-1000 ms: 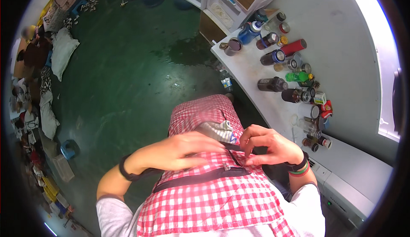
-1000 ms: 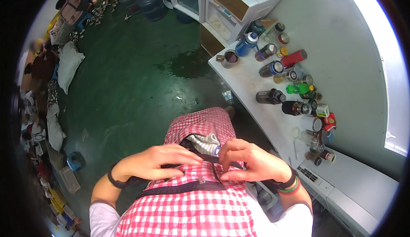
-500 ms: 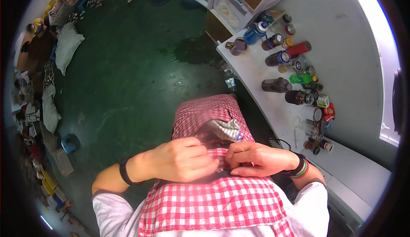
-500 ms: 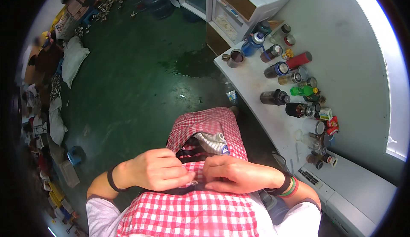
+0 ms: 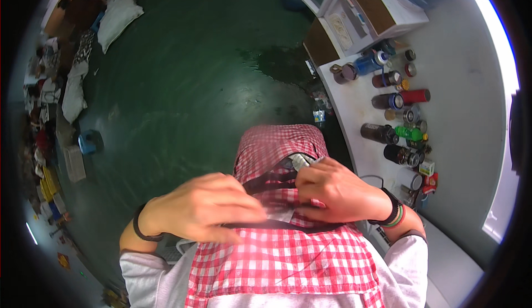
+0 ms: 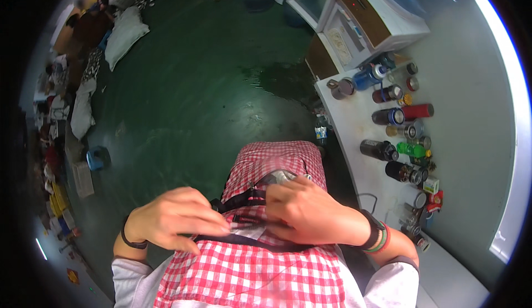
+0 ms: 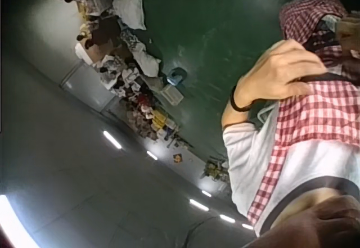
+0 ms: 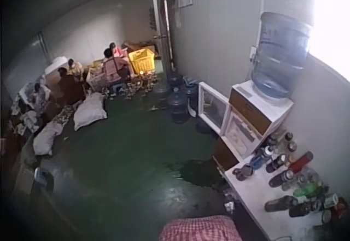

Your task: The recorder fills a glass jar containing fruit with water from a dispenser and then secures a lid and thermal sleeve on it.

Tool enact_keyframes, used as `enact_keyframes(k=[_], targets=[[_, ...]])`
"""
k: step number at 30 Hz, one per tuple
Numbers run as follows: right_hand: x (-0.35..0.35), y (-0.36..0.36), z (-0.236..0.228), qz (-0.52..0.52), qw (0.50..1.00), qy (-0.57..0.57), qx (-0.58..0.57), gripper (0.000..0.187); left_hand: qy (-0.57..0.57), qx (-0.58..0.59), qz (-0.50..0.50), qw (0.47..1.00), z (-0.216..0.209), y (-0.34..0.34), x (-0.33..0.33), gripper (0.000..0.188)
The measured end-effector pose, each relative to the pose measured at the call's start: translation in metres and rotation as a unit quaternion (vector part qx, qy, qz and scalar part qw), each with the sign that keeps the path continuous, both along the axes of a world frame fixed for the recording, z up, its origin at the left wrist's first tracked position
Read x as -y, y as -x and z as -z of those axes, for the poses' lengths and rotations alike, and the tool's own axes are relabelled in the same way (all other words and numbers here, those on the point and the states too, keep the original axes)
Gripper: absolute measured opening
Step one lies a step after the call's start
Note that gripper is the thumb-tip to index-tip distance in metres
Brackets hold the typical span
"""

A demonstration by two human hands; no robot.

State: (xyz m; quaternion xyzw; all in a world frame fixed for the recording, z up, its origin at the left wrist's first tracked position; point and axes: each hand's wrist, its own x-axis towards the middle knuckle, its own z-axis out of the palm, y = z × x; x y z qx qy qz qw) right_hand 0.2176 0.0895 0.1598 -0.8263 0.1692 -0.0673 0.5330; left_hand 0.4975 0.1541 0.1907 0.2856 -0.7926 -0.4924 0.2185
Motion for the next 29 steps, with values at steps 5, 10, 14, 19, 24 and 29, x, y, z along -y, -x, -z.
enact_keyframes(k=[5, 10, 14, 19, 24, 29], targets=[[0.027, -0.04, 0.0, 0.085, 0.98, 0.182, 0.007, 0.018, -0.075, -0.006, 0.073, 0.994, 0.008, 0.003, -0.018, 0.052], [0.037, -0.07, 0.003, 0.061, 0.981, 0.183, 0.038, 0.021, -0.048, 0.019, 0.034, 0.998, 0.003, -0.02, -0.027, 0.05], [0.041, -0.095, 0.008, 0.004, 0.99, 0.127, 0.053, 0.024, -0.024, 0.002, -0.085, 0.996, 0.005, -0.042, -0.044, 0.044], [0.031, -0.149, 0.032, -0.079, 0.984, 0.083, 0.14, 0.02, -0.113, 0.105, -0.226, 0.962, 0.016, -0.055, -0.067, 0.049], [0.034, -0.196, 0.033, -0.25, 0.953, -0.023, 0.171, 0.019, -0.152, 0.16, -0.228, 0.948, 0.02, -0.075, -0.084, 0.046], [0.056, -0.255, 0.049, -0.372, 0.917, -0.075, 0.123, 0.015, -0.175, 0.158, -0.251, 0.939, 0.018, -0.106, -0.084, 0.039]])
